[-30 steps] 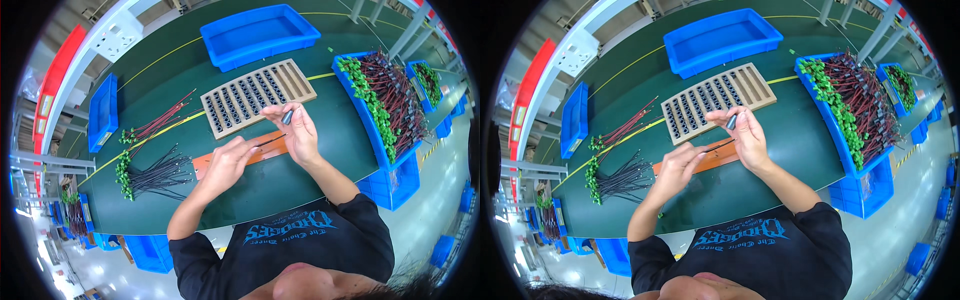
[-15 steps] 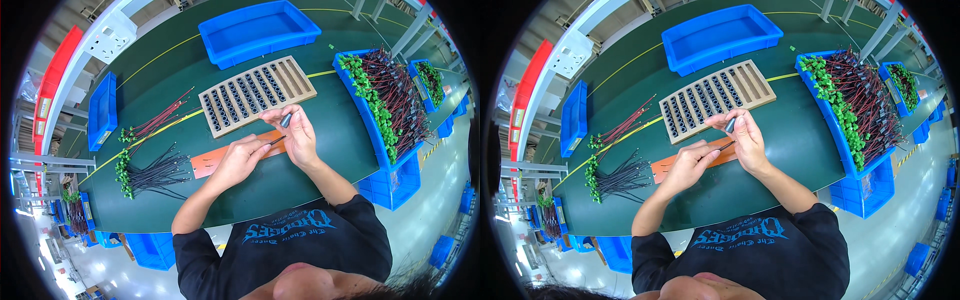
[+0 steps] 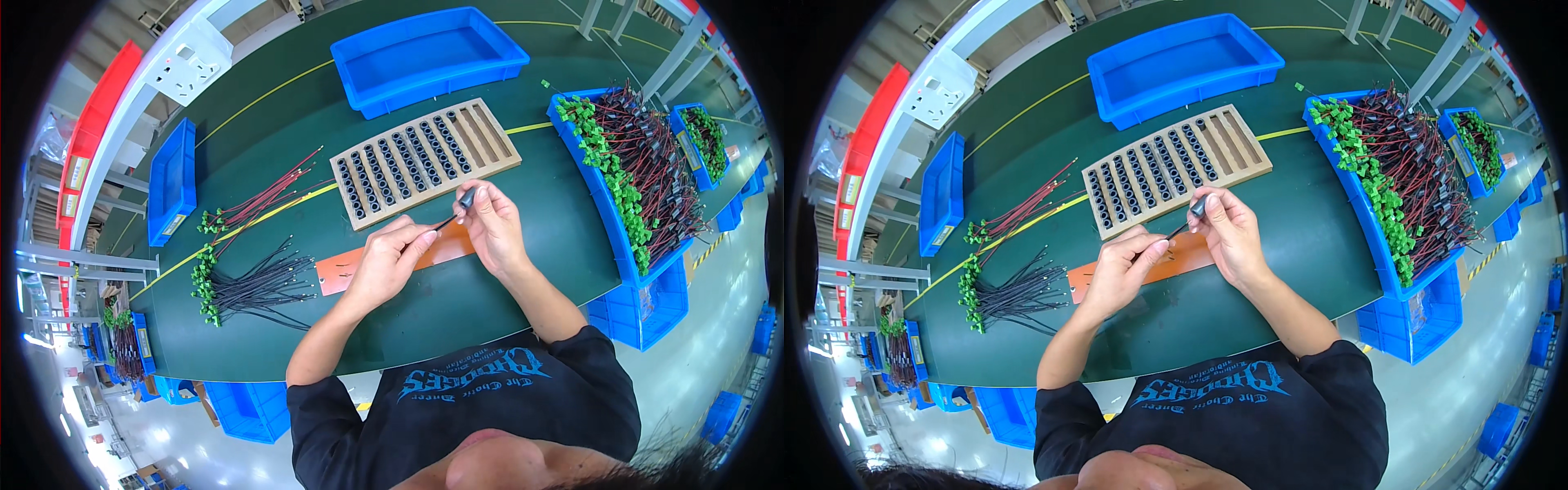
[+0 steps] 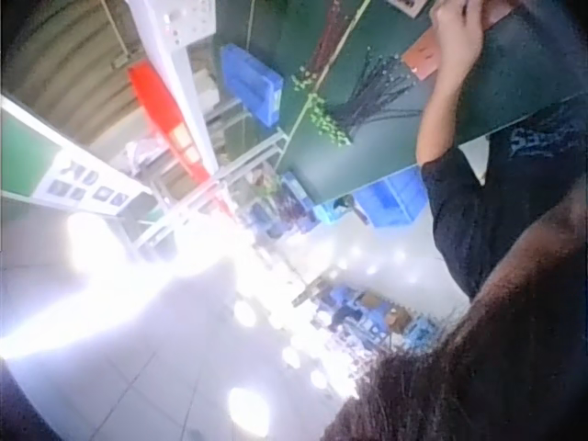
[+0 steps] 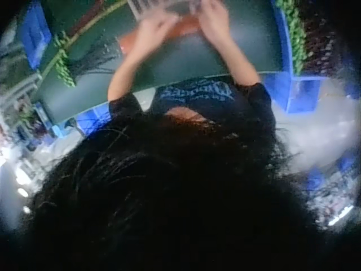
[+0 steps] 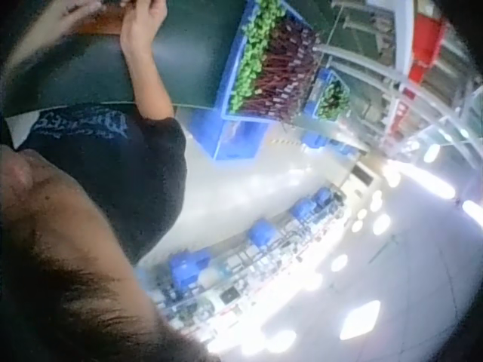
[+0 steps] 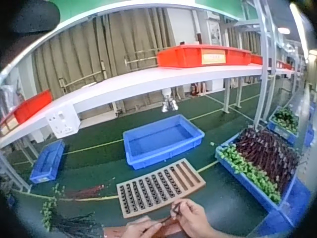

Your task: The person assembles wire harnesses by stripping the ends of black wires, inserting them into green plastic connectors, and crimping the connections using a handheld tool. The person repeatedly picks wires from a pile, processes them on a wooden jig, and places the finished units into a blue bin.

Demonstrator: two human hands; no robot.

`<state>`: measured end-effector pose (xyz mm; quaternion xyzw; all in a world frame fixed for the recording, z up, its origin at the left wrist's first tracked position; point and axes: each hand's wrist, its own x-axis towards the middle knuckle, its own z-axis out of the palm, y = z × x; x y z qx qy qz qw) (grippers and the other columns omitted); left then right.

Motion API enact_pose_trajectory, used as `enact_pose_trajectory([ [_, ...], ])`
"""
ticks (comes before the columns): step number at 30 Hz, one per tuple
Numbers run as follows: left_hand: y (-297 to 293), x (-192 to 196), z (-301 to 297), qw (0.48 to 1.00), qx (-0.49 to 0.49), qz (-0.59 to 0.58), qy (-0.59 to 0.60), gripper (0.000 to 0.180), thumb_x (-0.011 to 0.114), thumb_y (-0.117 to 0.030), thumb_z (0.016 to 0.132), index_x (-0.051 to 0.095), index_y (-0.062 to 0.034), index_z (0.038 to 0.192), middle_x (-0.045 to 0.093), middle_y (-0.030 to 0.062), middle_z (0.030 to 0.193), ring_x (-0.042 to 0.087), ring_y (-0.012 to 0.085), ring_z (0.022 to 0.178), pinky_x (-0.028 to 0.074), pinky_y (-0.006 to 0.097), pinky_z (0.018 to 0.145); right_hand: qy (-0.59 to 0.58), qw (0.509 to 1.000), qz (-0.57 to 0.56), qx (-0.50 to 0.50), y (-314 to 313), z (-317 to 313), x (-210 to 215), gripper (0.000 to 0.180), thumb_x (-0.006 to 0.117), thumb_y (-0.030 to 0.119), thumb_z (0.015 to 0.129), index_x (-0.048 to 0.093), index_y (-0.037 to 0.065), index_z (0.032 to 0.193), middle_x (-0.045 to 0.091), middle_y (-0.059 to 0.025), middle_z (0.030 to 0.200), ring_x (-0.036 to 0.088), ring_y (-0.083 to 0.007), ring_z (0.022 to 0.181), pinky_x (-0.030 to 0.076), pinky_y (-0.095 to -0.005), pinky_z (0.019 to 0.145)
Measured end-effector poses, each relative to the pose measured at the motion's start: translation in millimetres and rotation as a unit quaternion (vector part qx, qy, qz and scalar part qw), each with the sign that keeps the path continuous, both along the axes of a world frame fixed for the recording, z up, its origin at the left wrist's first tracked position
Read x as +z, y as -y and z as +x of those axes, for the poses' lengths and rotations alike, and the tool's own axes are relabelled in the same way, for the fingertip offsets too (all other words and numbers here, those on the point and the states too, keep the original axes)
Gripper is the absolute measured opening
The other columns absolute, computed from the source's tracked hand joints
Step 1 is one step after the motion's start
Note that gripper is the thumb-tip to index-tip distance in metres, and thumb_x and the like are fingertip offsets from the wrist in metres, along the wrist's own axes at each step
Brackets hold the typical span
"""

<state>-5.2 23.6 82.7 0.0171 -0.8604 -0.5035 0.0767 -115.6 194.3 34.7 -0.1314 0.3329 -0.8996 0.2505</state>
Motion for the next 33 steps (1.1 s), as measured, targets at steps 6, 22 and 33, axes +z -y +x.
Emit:
enact_pose_trajectory([
  [6,-1,7,1,1.0,0.015,-0.003,0.008,0.018,0.067,-0.014,0.099,0.076,0.0015,0.103,0.059,0.0058,0.075,0.054,0.0141,0.069,0.045,0.031,0.065,0.019,0.999,-0.002,0.035,1,5,-1,0.026,0.059,0.025,0.106,0.062,0.002,0.118,0.064,-0.0076,0.104,0.061,-0.0143,0.088,0.052,-0.028,0.082],
  [22,4,9,4,0.965,-0.028,0.217,0.142,0.044,0.059,-0.016,0.104,0.043,-0.0029,0.143,0.063,0.0025,0.077,0.054,0.006,0.063,0.044,0.023,0.057,-0.021,0.997,0.029,0.075,-1,14,-6,0.04,0.054,0.026,0.108,0.059,-0.005,0.133,0.071,-0.0133,0.109,0.063,-0.0148,0.088,0.052,-0.03,0.081],
  [33,30,-20,33,0.973,-0.041,0.158,0.166,0.023,0.061,-0.021,0.104,0.074,-0.0025,0.099,0.057,-0.0029,0.065,0.045,0.0032,0.055,0.034,0.023,0.048,-0.059,0.98,0.098,0.165,-4,9,-6,0.038,0.054,0.02,0.108,0.057,-0.002,0.139,0.07,-0.0098,0.113,0.061,-0.0114,0.089,0.052,-0.0276,0.082],
])
